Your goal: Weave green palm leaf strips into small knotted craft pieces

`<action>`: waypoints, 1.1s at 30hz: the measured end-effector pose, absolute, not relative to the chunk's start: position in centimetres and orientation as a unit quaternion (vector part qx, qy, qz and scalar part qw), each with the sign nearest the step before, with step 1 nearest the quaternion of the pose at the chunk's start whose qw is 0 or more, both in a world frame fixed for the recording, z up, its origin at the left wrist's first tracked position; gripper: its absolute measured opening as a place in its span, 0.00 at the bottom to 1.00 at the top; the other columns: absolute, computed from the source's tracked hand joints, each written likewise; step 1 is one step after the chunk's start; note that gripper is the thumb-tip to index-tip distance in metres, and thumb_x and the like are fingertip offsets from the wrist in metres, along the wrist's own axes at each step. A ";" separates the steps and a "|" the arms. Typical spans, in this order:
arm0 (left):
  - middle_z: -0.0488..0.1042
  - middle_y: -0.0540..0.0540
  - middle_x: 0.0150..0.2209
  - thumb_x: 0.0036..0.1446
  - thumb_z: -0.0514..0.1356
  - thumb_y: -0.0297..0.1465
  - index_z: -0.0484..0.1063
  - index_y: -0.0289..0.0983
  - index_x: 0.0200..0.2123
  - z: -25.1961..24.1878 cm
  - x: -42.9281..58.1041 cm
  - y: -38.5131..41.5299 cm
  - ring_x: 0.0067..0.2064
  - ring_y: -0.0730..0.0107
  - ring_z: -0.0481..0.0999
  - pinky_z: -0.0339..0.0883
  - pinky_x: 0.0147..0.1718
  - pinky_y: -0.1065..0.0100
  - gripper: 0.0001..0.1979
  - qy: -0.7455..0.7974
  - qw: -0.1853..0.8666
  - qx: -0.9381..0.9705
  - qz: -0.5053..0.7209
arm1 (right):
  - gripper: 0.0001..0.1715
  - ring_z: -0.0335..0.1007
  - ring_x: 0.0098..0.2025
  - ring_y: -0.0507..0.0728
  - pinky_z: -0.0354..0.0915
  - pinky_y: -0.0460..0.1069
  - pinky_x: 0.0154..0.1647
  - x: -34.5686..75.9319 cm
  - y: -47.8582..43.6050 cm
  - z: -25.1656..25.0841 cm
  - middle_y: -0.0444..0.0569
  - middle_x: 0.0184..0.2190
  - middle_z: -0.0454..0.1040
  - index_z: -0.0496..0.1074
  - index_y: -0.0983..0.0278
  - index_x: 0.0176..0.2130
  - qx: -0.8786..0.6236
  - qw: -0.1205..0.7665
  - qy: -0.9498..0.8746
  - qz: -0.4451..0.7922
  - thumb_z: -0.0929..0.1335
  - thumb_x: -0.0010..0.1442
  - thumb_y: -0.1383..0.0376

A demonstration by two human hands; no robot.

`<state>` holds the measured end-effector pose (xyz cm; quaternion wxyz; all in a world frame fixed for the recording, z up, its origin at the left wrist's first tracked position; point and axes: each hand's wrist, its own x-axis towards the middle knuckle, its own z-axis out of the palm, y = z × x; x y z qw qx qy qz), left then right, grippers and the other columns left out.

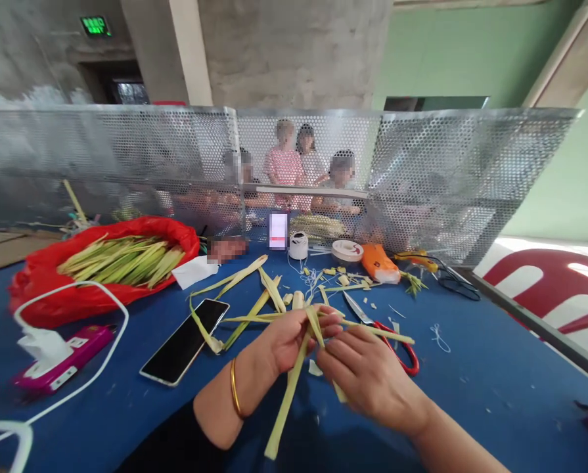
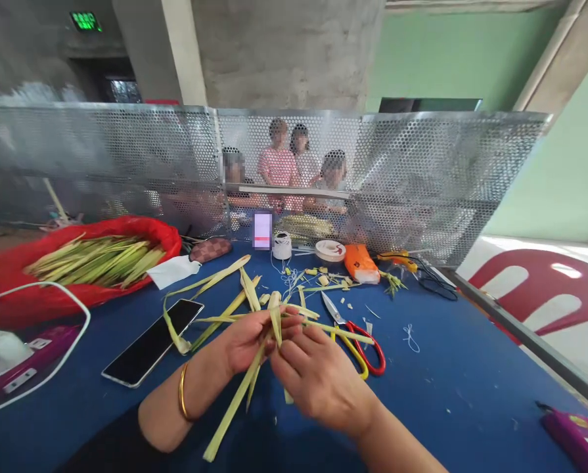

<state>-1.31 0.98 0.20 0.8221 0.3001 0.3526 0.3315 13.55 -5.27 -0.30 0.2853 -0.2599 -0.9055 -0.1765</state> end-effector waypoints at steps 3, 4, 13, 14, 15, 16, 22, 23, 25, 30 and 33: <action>0.76 0.46 0.27 0.61 0.54 0.25 0.72 0.30 0.34 0.8 -2.3 1.7 0.25 0.75 0.77 0.60 0.15 0.82 0.07 0.336 0.856 0.226 0.322 | 0.13 0.67 0.31 0.57 0.62 0.53 0.36 13.1 -4.8 -1.1 0.49 0.29 0.72 0.71 0.66 0.38 -0.249 0.237 -0.920 -0.190 0.59 0.66 0.73; 0.76 0.45 0.27 0.62 0.54 0.24 0.72 0.30 0.34 0.9 -2.5 1.8 0.25 0.76 0.77 0.63 0.17 0.81 0.07 0.327 0.864 0.202 0.325 | 0.13 0.68 0.32 0.57 0.63 0.53 0.37 13.0 -4.6 -1.2 0.50 0.30 0.73 0.71 0.67 0.40 -0.251 0.229 -0.923 -0.181 0.58 0.65 0.73; 0.77 0.44 0.30 0.58 0.59 0.29 0.70 0.32 0.37 -0.2 -0.8 0.4 0.28 0.71 0.78 0.72 0.29 0.73 0.06 0.344 0.828 0.220 0.384 | 0.15 0.70 0.35 0.57 0.64 0.55 0.43 12.1 -6.1 -0.9 0.49 0.31 0.74 0.71 0.67 0.47 -0.231 0.289 -0.903 -0.218 0.63 0.62 0.75; 0.77 0.44 0.29 0.57 0.60 0.29 0.70 0.32 0.37 -0.4 -0.5 0.2 0.28 0.70 0.78 0.72 0.30 0.72 0.06 0.347 0.826 0.231 0.380 | 0.13 0.70 0.35 0.57 0.64 0.55 0.44 11.9 -6.2 -1.0 0.49 0.31 0.74 0.72 0.66 0.45 -0.226 0.285 -0.905 -0.221 0.62 0.62 0.75; 0.77 0.44 0.29 0.58 0.59 0.30 0.70 0.32 0.36 -0.6 -0.2 0.0 0.29 0.70 0.78 0.72 0.31 0.71 0.06 0.346 0.823 0.244 0.378 | 0.12 0.70 0.34 0.57 0.64 0.55 0.44 11.7 -6.2 -1.1 0.49 0.30 0.73 0.72 0.66 0.43 -0.223 0.285 -0.905 -0.223 0.62 0.62 0.75; 0.77 0.43 0.29 0.58 0.59 0.30 0.70 0.32 0.36 -0.8 0.0 -0.2 0.29 0.69 0.78 0.72 0.32 0.70 0.06 0.345 0.822 0.254 0.374 | 0.11 0.69 0.34 0.57 0.64 0.55 0.44 11.7 -6.2 -1.2 0.49 0.30 0.73 0.73 0.66 0.40 -0.223 0.287 -0.904 -0.225 0.62 0.62 0.75; 0.78 0.43 0.29 0.55 0.60 0.29 0.70 0.33 0.36 -1.0 0.4 -0.3 0.29 0.68 0.78 0.71 0.33 0.69 0.06 0.364 0.810 0.261 0.378 | 0.10 0.66 0.32 0.57 0.63 0.55 0.45 11.6 -5.7 -1.8 0.48 0.29 0.71 0.72 0.64 0.35 -0.233 0.262 -0.906 -0.239 0.62 0.63 0.72; 0.78 0.43 0.29 0.55 0.60 0.29 0.71 0.33 0.36 -1.0 0.4 -0.3 0.29 0.68 0.78 0.71 0.33 0.69 0.06 0.367 0.810 0.255 0.379 | 0.11 0.66 0.32 0.57 0.63 0.56 0.44 11.6 -5.7 -1.8 0.48 0.28 0.71 0.72 0.64 0.34 -0.226 0.261 -0.907 -0.241 0.61 0.63 0.72; 0.77 0.44 0.28 0.56 0.59 0.30 0.71 0.33 0.34 -1.0 0.3 -0.3 0.29 0.70 0.77 0.70 0.32 0.71 0.06 0.359 0.812 0.256 0.381 | 0.13 0.66 0.31 0.56 0.64 0.55 0.43 11.8 -5.7 -1.7 0.48 0.27 0.71 0.71 0.64 0.33 -0.221 0.297 -0.901 -0.225 0.60 0.63 0.73; 0.75 0.45 0.26 0.55 0.60 0.34 0.73 0.31 0.33 -0.9 0.0 -0.7 0.25 0.74 0.74 0.67 0.26 0.75 0.10 0.340 0.782 0.360 0.379 | 0.09 0.70 0.35 0.57 0.64 0.53 0.39 13.8 -4.4 -1.3 0.48 0.30 0.74 0.71 0.62 0.32 -0.378 0.541 -0.751 0.000 0.63 0.62 0.68; 0.77 0.43 0.28 0.54 0.59 0.36 0.73 0.31 0.35 -0.5 0.0 -1.0 0.25 0.71 0.77 0.69 0.25 0.73 0.12 0.358 0.765 0.394 0.362 | 0.12 0.70 0.32 0.59 0.66 0.52 0.34 14.9 -3.0 -1.2 0.49 0.28 0.74 0.71 0.63 0.29 -0.502 0.586 -0.595 0.225 0.69 0.57 0.57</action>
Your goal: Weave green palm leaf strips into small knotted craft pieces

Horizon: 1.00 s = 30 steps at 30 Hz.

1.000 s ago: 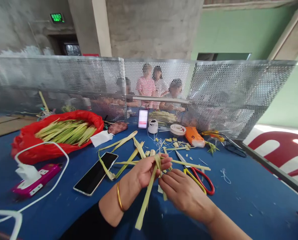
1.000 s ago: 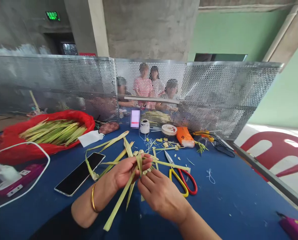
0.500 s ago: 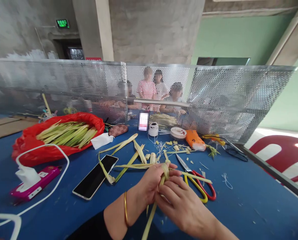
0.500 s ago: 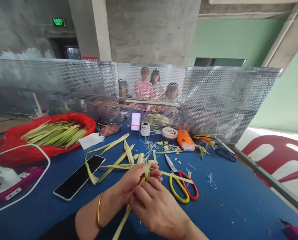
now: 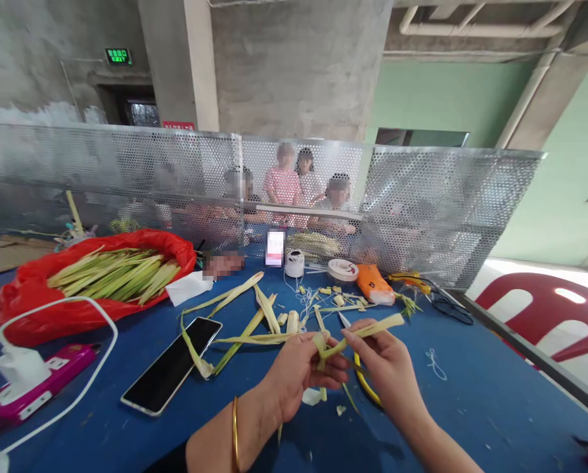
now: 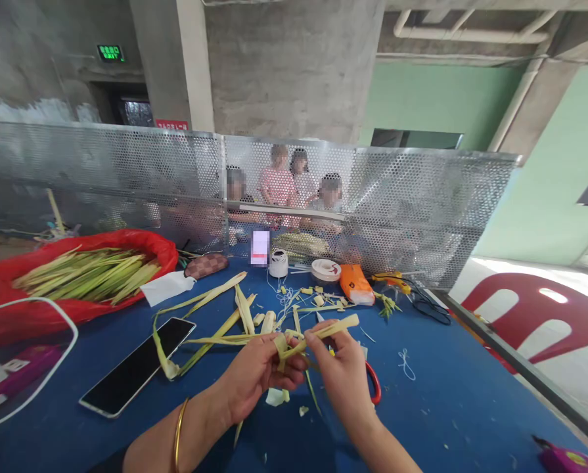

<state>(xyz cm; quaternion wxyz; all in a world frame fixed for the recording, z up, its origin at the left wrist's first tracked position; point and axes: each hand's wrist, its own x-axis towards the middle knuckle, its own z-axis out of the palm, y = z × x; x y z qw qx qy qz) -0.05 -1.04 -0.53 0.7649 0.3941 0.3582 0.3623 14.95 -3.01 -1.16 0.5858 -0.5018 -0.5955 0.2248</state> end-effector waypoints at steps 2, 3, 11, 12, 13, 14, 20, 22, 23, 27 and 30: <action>0.77 0.43 0.27 0.54 0.58 0.36 0.72 0.32 0.35 -0.3 0.0 -1.2 0.24 0.70 0.77 0.68 0.23 0.74 0.12 0.376 0.750 0.402 0.366 | 0.19 0.68 0.26 0.56 0.65 0.50 0.28 15.2 -2.4 -1.1 0.47 0.23 0.72 0.71 0.64 0.28 -0.531 0.565 -0.517 0.363 0.72 0.50 0.51; 0.77 0.44 0.26 0.54 0.58 0.35 0.72 0.32 0.36 -0.3 -0.1 -1.2 0.24 0.70 0.77 0.67 0.22 0.74 0.12 0.385 0.743 0.403 0.370 | 0.21 0.66 0.22 0.54 0.63 0.49 0.25 15.2 -2.2 -1.1 0.45 0.20 0.70 0.70 0.63 0.27 -0.536 0.550 -0.493 0.409 0.73 0.48 0.49; 0.76 0.45 0.26 0.56 0.58 0.39 0.73 0.33 0.39 -0.1 -0.2 -1.4 0.25 0.70 0.78 0.67 0.20 0.75 0.15 0.342 0.766 0.404 0.365 | 0.20 0.57 0.13 0.46 0.58 0.42 0.14 15.5 -1.8 -1.7 0.36 0.14 0.62 0.69 0.66 0.26 -0.509 0.475 -0.404 0.593 0.75 0.45 0.54; 0.76 0.45 0.26 0.57 0.57 0.38 0.74 0.33 0.38 -0.1 -0.3 -1.4 0.25 0.70 0.77 0.68 0.21 0.75 0.14 0.333 0.778 0.402 0.349 | 0.19 0.57 0.13 0.45 0.57 0.41 0.13 15.6 -1.7 -1.8 0.36 0.14 0.62 0.69 0.67 0.27 -0.492 0.461 -0.401 0.620 0.75 0.46 0.54; 0.76 0.45 0.26 0.57 0.57 0.37 0.74 0.32 0.37 -0.1 -0.3 -1.4 0.25 0.71 0.77 0.68 0.21 0.75 0.14 0.330 0.788 0.400 0.332 | 0.19 0.58 0.13 0.45 0.57 0.41 0.13 15.6 -1.7 -1.9 0.37 0.14 0.63 0.69 0.67 0.27 -0.481 0.444 -0.405 0.638 0.75 0.47 0.55; 0.76 0.45 0.26 0.57 0.57 0.36 0.74 0.31 0.36 0.0 -0.4 -1.3 0.25 0.71 0.77 0.68 0.22 0.75 0.13 0.333 0.792 0.397 0.322 | 0.19 0.58 0.13 0.45 0.56 0.40 0.12 15.6 -1.7 -1.9 0.37 0.14 0.64 0.69 0.67 0.27 -0.478 0.427 -0.413 0.647 0.74 0.48 0.55; 0.76 0.45 0.26 0.56 0.57 0.30 0.73 0.31 0.36 0.7 -1.4 -0.4 0.26 0.73 0.76 0.71 0.27 0.74 0.09 0.388 0.755 0.351 0.394 | 0.18 0.68 0.15 0.48 0.56 0.40 0.11 16.5 -2.4 0.0 0.43 0.24 0.76 0.66 0.63 0.32 -0.494 0.387 -0.494 0.602 0.70 0.54 0.52; 0.76 0.45 0.27 0.55 0.57 0.30 0.73 0.32 0.35 0.9 -1.6 -0.2 0.26 0.73 0.76 0.71 0.27 0.74 0.08 0.395 0.751 0.347 0.399 | 0.16 0.73 0.22 0.50 0.62 0.42 0.17 17.0 -2.6 0.7 0.46 0.31 0.79 0.71 0.63 0.39 -0.440 0.370 -0.543 0.612 0.71 0.53 0.55; 0.75 0.45 0.27 0.55 0.57 0.30 0.73 0.32 0.35 0.9 -1.7 -0.2 0.26 0.73 0.76 0.71 0.27 0.74 0.08 0.396 0.750 0.351 0.396 | 0.16 0.76 0.27 0.51 0.66 0.43 0.23 17.3 -2.6 1.0 0.47 0.33 0.79 0.73 0.63 0.40 -0.411 0.361 -0.569 0.614 0.72 0.52 0.58; 0.73 0.47 0.25 0.55 0.56 0.29 0.74 0.31 0.34 1.1 -1.7 -0.3 0.23 0.76 0.73 0.70 0.25 0.75 0.09 0.404 0.748 0.365 0.380 | 0.12 0.76 0.40 0.54 0.69 0.49 0.45 17.6 -2.7 1.2 0.45 0.35 0.80 0.79 0.62 0.39 -0.347 0.351 -0.646 0.582 0.73 0.51 0.65; 0.70 0.49 0.23 0.53 0.55 0.28 0.74 0.31 0.33 1.2 -1.7 -0.3 0.21 0.79 0.69 0.68 0.23 0.75 0.09 0.404 0.752 0.362 0.374 | 0.13 0.75 0.48 0.58 0.68 0.54 0.52 17.3 -3.0 1.2 0.47 0.43 0.80 0.79 0.59 0.44 -0.333 0.355 -0.674 0.555 0.70 0.58 0.63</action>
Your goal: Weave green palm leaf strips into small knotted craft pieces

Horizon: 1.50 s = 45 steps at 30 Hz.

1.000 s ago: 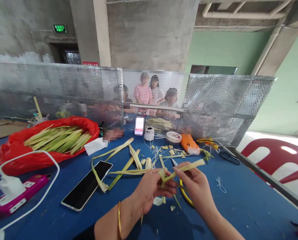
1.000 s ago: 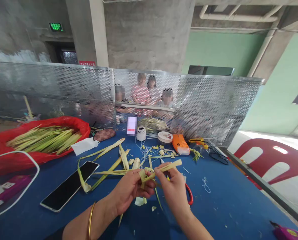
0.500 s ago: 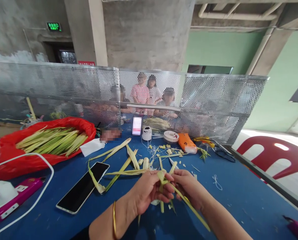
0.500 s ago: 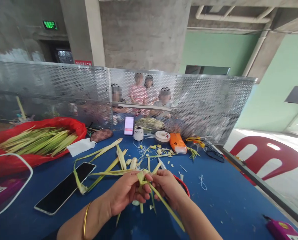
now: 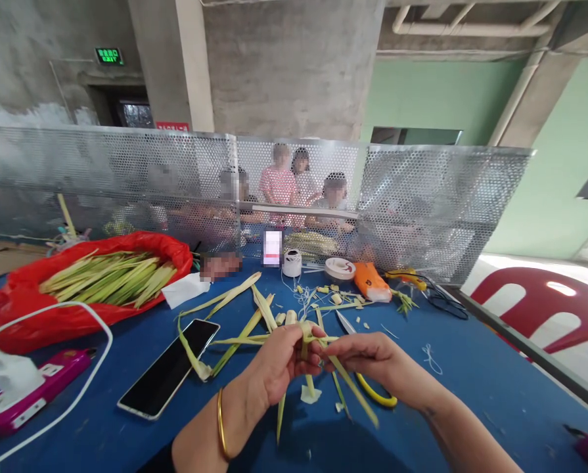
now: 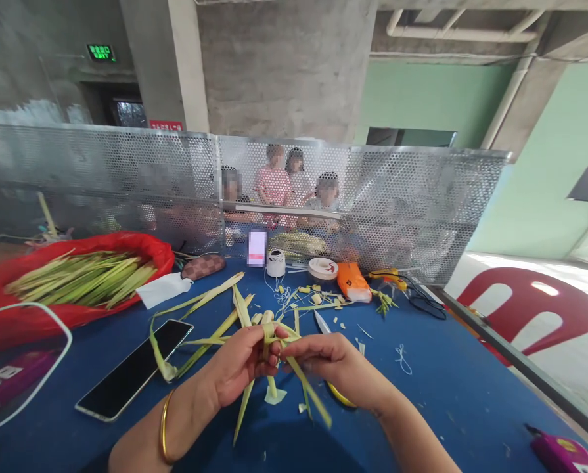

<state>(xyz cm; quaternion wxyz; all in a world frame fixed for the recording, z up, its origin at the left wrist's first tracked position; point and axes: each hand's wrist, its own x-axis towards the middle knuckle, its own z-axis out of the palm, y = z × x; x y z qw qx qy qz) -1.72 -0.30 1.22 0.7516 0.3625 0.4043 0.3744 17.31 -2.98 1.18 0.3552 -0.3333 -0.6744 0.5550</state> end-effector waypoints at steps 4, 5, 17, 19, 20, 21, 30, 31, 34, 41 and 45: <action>0.68 0.51 0.22 0.51 0.56 0.30 0.74 0.32 0.33 1.0 -1.5 -0.3 0.20 0.79 0.68 0.66 0.21 0.76 0.09 0.399 0.748 0.392 0.357 | 0.09 0.77 0.42 0.58 0.70 0.53 0.47 16.8 -3.0 0.7 0.48 0.39 0.81 0.80 0.59 0.39 -0.338 0.401 -0.676 0.517 0.71 0.58 0.61; 0.69 0.51 0.22 0.51 0.57 0.31 0.73 0.32 0.32 0.9 -1.4 -0.4 0.20 0.79 0.68 0.66 0.21 0.75 0.09 0.401 0.741 0.408 0.351 | 0.07 0.77 0.38 0.57 0.71 0.52 0.43 16.7 -2.9 0.4 0.47 0.34 0.81 0.80 0.59 0.35 -0.345 0.434 -0.672 0.491 0.72 0.56 0.61; 0.73 0.47 0.22 0.49 0.63 0.45 0.72 0.33 0.30 0.7 -1.4 -1.2 0.20 0.74 0.71 0.69 0.23 0.70 0.19 0.316 0.755 0.535 0.211 | 0.11 0.59 0.25 0.51 0.57 0.45 0.26 15.6 -2.9 0.0 0.41 0.23 0.65 0.63 0.62 0.29 -0.482 0.403 -0.728 0.275 0.61 0.63 0.63; 0.73 0.47 0.22 0.49 0.63 0.46 0.72 0.34 0.32 0.6 -1.5 -1.1 0.22 0.73 0.72 0.69 0.22 0.70 0.19 0.313 0.762 0.529 0.204 | 0.13 0.56 0.25 0.51 0.54 0.45 0.26 15.6 -2.8 -0.1 0.40 0.22 0.63 0.58 0.61 0.25 -0.508 0.386 -0.740 0.213 0.62 0.61 0.64; 0.73 0.47 0.23 0.48 0.64 0.46 0.72 0.34 0.32 0.6 -1.5 -1.0 0.22 0.72 0.72 0.69 0.22 0.70 0.20 0.316 0.764 0.526 0.199 | 0.14 0.55 0.24 0.51 0.53 0.45 0.25 15.6 -2.7 -0.2 0.40 0.21 0.63 0.57 0.61 0.25 -0.517 0.380 -0.742 0.195 0.62 0.61 0.64; 0.74 0.47 0.24 0.47 0.64 0.46 0.72 0.34 0.33 0.5 -1.4 -1.0 0.23 0.72 0.73 0.69 0.22 0.71 0.20 0.323 0.764 0.524 0.194 | 0.14 0.54 0.24 0.51 0.52 0.45 0.25 15.6 -2.7 -0.3 0.39 0.21 0.62 0.56 0.61 0.24 -0.524 0.376 -0.741 0.188 0.62 0.60 0.65; 0.74 0.45 0.25 0.47 0.62 0.39 0.71 0.33 0.34 0.1 -1.0 -0.8 0.26 0.70 0.74 0.63 0.19 0.75 0.15 0.429 0.717 0.486 0.256 | 0.15 0.53 0.22 0.51 0.50 0.45 0.23 15.0 -2.2 -0.8 0.37 0.18 0.57 0.57 0.61 0.22 -0.559 0.418 -0.670 0.254 0.63 0.58 0.61; 0.74 0.44 0.26 0.48 0.60 0.38 0.72 0.33 0.33 0.1 -1.0 -0.7 0.27 0.70 0.73 0.63 0.19 0.74 0.14 0.414 0.731 0.475 0.262 | 0.15 0.52 0.23 0.51 0.50 0.45 0.23 15.1 -2.1 -0.8 0.37 0.18 0.56 0.57 0.61 0.22 -0.562 0.424 -0.663 0.254 0.63 0.58 0.61; 0.74 0.44 0.28 0.48 0.57 0.38 0.73 0.32 0.34 0.1 -1.1 -0.7 0.29 0.69 0.72 0.64 0.20 0.73 0.15 0.359 0.774 0.441 0.280 | 0.17 0.50 0.23 0.50 0.49 0.45 0.23 15.2 -2.0 -1.0 0.37 0.18 0.54 0.56 0.61 0.22 -0.573 0.443 -0.644 0.246 0.63 0.58 0.59; 0.66 0.53 0.22 0.45 0.66 0.38 0.72 0.34 0.29 -1.1 0.0 -1.3 0.20 0.80 0.58 0.50 0.16 0.75 0.13 0.397 0.637 0.569 0.334 | 0.18 0.53 0.21 0.50 0.51 0.44 0.21 14.4 -1.9 -2.2 0.38 0.17 0.57 0.56 0.60 0.22 -0.578 0.486 -0.602 0.260 0.64 0.59 0.57; 0.62 0.55 0.19 0.47 0.64 0.43 0.73 0.33 0.28 -1.3 0.0 -1.1 0.19 0.81 0.54 0.45 0.16 0.74 0.17 0.419 0.622 0.572 0.333 | 0.13 0.55 0.15 0.49 0.52 0.44 0.16 14.7 -2.6 -1.0 0.36 0.15 0.63 0.62 0.60 0.31 -0.550 0.484 -0.560 0.387 0.64 0.59 0.54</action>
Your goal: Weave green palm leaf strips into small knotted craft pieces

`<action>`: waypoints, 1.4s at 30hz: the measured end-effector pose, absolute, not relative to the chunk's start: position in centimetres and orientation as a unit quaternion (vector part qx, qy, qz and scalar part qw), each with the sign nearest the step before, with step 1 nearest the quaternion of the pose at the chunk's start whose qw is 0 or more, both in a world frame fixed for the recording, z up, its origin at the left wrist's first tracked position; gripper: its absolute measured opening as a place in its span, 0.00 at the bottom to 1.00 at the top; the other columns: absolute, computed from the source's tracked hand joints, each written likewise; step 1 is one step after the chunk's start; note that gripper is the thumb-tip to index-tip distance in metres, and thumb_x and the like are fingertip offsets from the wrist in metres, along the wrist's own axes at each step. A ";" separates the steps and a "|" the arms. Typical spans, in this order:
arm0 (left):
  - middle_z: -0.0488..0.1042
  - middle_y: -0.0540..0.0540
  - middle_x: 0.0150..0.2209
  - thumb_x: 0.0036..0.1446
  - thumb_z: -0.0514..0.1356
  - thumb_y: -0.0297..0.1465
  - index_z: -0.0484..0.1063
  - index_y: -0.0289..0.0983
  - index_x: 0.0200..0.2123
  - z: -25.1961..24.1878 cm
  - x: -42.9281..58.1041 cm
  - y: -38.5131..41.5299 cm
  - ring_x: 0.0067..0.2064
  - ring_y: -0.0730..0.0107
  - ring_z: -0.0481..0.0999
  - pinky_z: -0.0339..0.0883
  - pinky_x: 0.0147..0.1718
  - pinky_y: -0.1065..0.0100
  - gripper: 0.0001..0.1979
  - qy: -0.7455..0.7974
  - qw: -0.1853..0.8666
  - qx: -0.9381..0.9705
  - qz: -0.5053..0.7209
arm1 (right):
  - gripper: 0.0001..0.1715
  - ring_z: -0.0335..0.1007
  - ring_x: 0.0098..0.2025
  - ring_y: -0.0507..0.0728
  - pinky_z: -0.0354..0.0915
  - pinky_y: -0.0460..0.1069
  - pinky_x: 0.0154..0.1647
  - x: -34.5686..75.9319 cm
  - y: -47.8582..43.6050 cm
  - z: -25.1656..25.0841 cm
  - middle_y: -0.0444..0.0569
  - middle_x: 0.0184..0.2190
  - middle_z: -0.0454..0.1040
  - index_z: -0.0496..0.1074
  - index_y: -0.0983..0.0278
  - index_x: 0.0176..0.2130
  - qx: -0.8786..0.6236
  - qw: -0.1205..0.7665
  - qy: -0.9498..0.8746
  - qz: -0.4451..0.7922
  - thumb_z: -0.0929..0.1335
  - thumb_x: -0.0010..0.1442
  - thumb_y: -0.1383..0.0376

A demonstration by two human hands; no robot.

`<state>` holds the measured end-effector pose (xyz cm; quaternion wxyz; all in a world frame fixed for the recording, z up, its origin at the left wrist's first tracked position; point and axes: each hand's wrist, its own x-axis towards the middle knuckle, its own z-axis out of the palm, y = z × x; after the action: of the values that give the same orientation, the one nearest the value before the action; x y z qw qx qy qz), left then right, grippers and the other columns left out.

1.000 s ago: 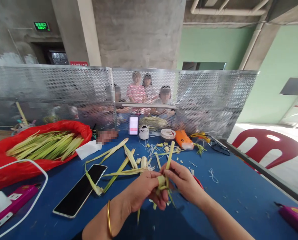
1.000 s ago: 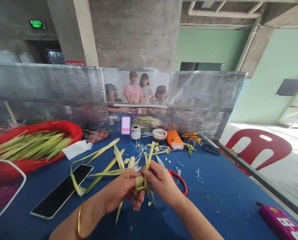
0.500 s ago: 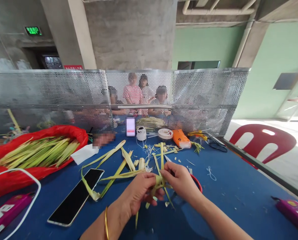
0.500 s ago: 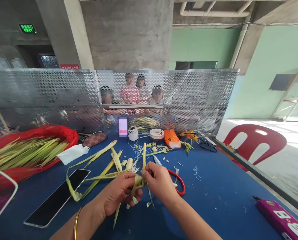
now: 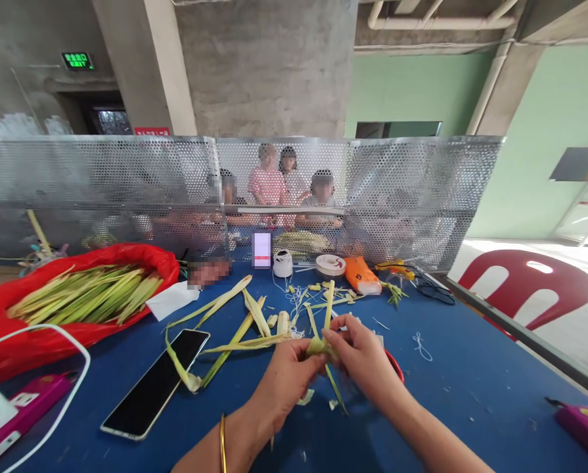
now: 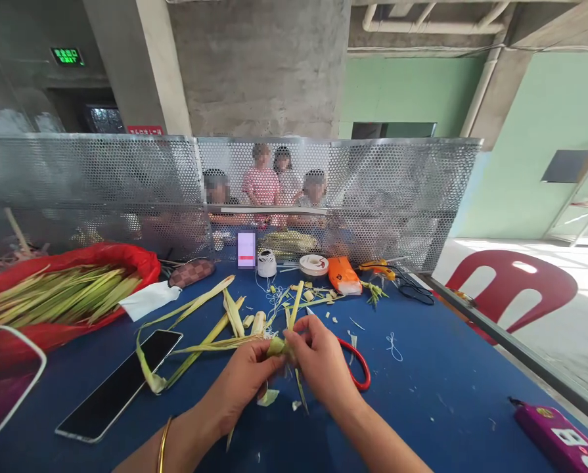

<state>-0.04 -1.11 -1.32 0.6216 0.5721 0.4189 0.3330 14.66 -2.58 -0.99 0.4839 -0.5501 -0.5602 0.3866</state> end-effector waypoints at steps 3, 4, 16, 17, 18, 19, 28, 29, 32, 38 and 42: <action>0.64 0.54 0.20 0.44 0.67 0.45 0.73 0.34 0.27 -0.5 -0.8 -0.7 0.21 0.80 0.57 0.45 0.17 0.74 0.19 0.414 0.653 0.536 0.338 | 0.13 0.64 0.16 0.49 0.58 0.44 0.17 15.9 -3.7 1.1 0.41 0.22 0.74 0.67 0.62 0.36 -0.468 0.435 -0.560 0.527 0.67 0.56 0.55; 0.65 0.53 0.21 0.42 0.68 0.45 0.72 0.34 0.27 -0.2 -1.0 -0.6 0.22 0.80 0.58 0.44 0.17 0.74 0.19 0.416 0.664 0.520 0.339 | 0.13 0.69 0.20 0.50 0.62 0.44 0.20 16.4 -4.0 1.7 0.45 0.27 0.77 0.70 0.63 0.37 -0.444 0.403 -0.558 0.574 0.68 0.56 0.57; 0.70 0.51 0.23 0.45 0.67 0.42 0.76 0.34 0.29 0.7 -1.4 -0.6 0.22 0.79 0.59 0.43 0.16 0.72 0.16 0.408 0.680 0.512 0.330 | 0.10 0.73 0.40 0.60 0.69 0.55 0.42 16.3 -3.8 1.1 0.51 0.35 0.78 0.79 0.59 0.33 -0.411 0.585 -0.664 0.222 0.68 0.58 0.59; 0.73 0.49 0.25 0.46 0.66 0.42 0.75 0.34 0.29 0.7 -1.3 -0.7 0.21 0.80 0.59 0.42 0.16 0.73 0.16 0.403 0.686 0.511 0.325 | 0.10 0.73 0.41 0.60 0.69 0.56 0.44 16.3 -3.9 1.1 0.51 0.36 0.78 0.79 0.59 0.35 -0.410 0.605 -0.646 0.221 0.67 0.60 0.59; 0.75 0.48 0.28 0.46 0.66 0.42 0.75 0.34 0.29 0.7 -1.3 -0.7 0.21 0.81 0.59 0.42 0.16 0.73 0.16 0.401 0.689 0.511 0.321 | 0.10 0.74 0.41 0.60 0.69 0.56 0.45 16.2 -4.0 1.1 0.51 0.34 0.78 0.77 0.59 0.38 -0.415 0.620 -0.624 0.233 0.67 0.61 0.59; 0.77 0.47 0.29 0.46 0.66 0.41 0.74 0.34 0.31 0.7 -1.2 -0.7 0.21 0.82 0.59 0.41 0.16 0.73 0.16 0.403 0.690 0.510 0.319 | 0.11 0.74 0.39 0.60 0.69 0.56 0.45 16.2 -4.1 1.1 0.49 0.31 0.78 0.76 0.59 0.40 -0.421 0.631 -0.603 0.249 0.66 0.61 0.59; 0.77 0.47 0.28 0.45 0.68 0.39 0.74 0.33 0.33 0.4 -1.0 -0.2 0.19 0.81 0.59 0.49 0.18 0.74 0.16 0.447 0.612 0.526 0.387 | 0.18 0.63 0.27 0.53 0.60 0.47 0.28 16.9 -3.9 1.9 0.44 0.23 0.69 0.68 0.62 0.25 -0.546 0.429 -0.689 0.209 0.64 0.61 0.55; 0.77 0.47 0.27 0.45 0.67 0.39 0.75 0.32 0.33 0.3 -1.0 -0.1 0.19 0.81 0.59 0.50 0.19 0.74 0.16 0.447 0.603 0.534 0.389 | 0.17 0.62 0.27 0.53 0.59 0.47 0.28 16.9 -3.9 1.9 0.44 0.23 0.69 0.68 0.62 0.24 -0.552 0.417 -0.693 0.203 0.64 0.60 0.55; 0.75 0.49 0.25 0.47 0.66 0.37 0.76 0.32 0.35 0.0 -1.1 0.0 0.19 0.80 0.59 0.51 0.19 0.73 0.15 0.457 0.581 0.551 0.388 | 0.16 0.62 0.27 0.53 0.57 0.47 0.28 16.8 -3.8 1.6 0.42 0.21 0.67 0.68 0.62 0.23 -0.557 0.400 -0.701 0.196 0.64 0.59 0.57; 0.73 0.48 0.25 0.49 0.64 0.36 0.75 0.32 0.35 -0.1 -1.1 0.0 0.20 0.78 0.61 0.54 0.20 0.72 0.14 0.458 0.563 0.569 0.387 | 0.13 0.60 0.27 0.53 0.57 0.47 0.28 16.9 -3.7 1.6 0.42 0.21 0.66 0.69 0.62 0.23 -0.542 0.400 -0.705 0.221 0.65 0.57 0.60; 0.69 0.51 0.22 0.47 0.66 0.38 0.75 0.32 0.34 -0.1 -1.1 0.0 0.20 0.78 0.60 0.53 0.20 0.72 0.15 0.460 0.561 0.569 0.387 | 0.14 0.57 0.25 0.51 0.55 0.46 0.26 17.1 -3.6 1.6 0.41 0.20 0.64 0.69 0.62 0.23 -0.520 0.401 -0.701 0.278 0.65 0.58 0.59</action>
<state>-1.13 -0.01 -0.09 0.5609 0.5692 0.4598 0.3873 17.14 -3.62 1.56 0.4010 -0.5204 -0.7008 0.2781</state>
